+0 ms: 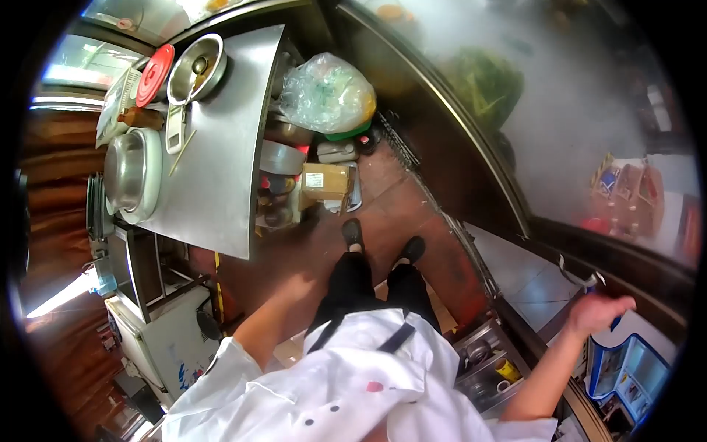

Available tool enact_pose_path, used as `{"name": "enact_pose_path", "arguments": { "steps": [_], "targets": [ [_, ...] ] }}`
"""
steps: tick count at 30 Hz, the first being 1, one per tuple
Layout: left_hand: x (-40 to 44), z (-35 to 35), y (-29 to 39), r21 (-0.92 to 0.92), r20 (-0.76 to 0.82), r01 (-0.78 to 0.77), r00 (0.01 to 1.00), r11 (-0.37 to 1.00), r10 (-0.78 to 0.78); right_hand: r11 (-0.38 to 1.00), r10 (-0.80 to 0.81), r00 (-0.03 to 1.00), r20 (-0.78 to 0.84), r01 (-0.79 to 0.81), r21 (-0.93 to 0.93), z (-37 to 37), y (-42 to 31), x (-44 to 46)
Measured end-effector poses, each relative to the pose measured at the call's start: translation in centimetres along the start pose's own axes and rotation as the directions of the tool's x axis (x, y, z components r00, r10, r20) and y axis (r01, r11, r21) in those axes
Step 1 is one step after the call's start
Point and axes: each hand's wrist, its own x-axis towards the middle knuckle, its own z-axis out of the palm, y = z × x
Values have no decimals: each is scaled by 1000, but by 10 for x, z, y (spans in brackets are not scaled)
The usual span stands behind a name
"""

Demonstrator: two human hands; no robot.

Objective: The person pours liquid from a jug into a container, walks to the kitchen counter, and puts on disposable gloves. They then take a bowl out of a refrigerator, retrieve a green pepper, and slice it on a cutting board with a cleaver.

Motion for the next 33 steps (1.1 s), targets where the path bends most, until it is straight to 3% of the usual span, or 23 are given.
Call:
{"name": "enact_pose_path", "arguments": {
  "steps": [1,3,4,5,6,7,8,9,11,12,13,16,18,19,21,23,24,26,29,33],
  "targets": [
    [40,8,-17,-13,-12,-32,999,999,32,997,73,994,-79,-74,-2,8,-4,-3],
    [88,-8,-1,-157,-67,-37,997,987,27,997,36,990,-136,-45,-65,29,-17,-14],
    [127,-10,-2,-313,-113,-8,993,950,-29,994,12,988,-154,-30,-109,30,-17,-14],
    [158,-25,8,-331,-175,-4,983,944,-58,991,-17,983,-183,-8,-135,33,-17,-15],
    [190,-38,17,-465,-243,-59,968,883,-64,986,-43,977,-208,9,-164,34,-16,-16],
    [195,-74,54,-484,-234,38,957,874,-171,954,-51,943,-329,-51,-294,32,-15,-15],
    [205,-99,77,-519,-263,25,946,854,-188,948,-131,903,-410,-6,-318,7,2,2],
    [249,-99,60,-533,-379,-75,912,843,-159,942,-154,845,-512,-32,-335,8,5,4],
    [286,-128,74,-548,-319,47,911,835,-261,964,-151,775,-613,-20,-263,-2,10,12],
    [301,-132,82,-582,-416,-64,880,811,-229,938,-138,737,-662,-117,-326,6,5,9],
    [315,-138,88,-583,-429,-77,875,809,-226,901,-125,696,-707,-219,-374,14,1,6],
    [318,-151,118,-573,-393,-44,891,818,-228,903,-166,755,-634,-142,-405,-26,15,21],
    [324,-152,121,-649,-360,2,880,761,-309,899,-241,701,-671,-100,-427,-28,18,24],
    [340,-149,104,-723,-344,17,858,691,-381,895,-298,618,-727,-85,-438,6,11,12],
    [372,-146,59,-820,-356,33,752,571,-555,890,-306,595,-743,-98,-445,-5,15,16],
    [334,-167,73,-795,-463,-35,680,606,-569,884,-318,600,-734,-93,-458,-21,19,22],
    [304,-183,99,-785,-459,10,662,619,-593,882,-324,600,-732,-88,-463,-27,20,24],
    [299,-198,102,-897,-352,-105,757,429,-551,877,-339,600,-725,-79,-475,-39,23,28],
    [267,-217,150,-921,-303,-94,784,378,-542,875,-350,602,-718,-65,-480,-53,27,33],
    [341,-211,84,-920,-391,-302,762,250,-517,878,-364,611,-703,-26,-477,-73,29,38]
  ]
}}
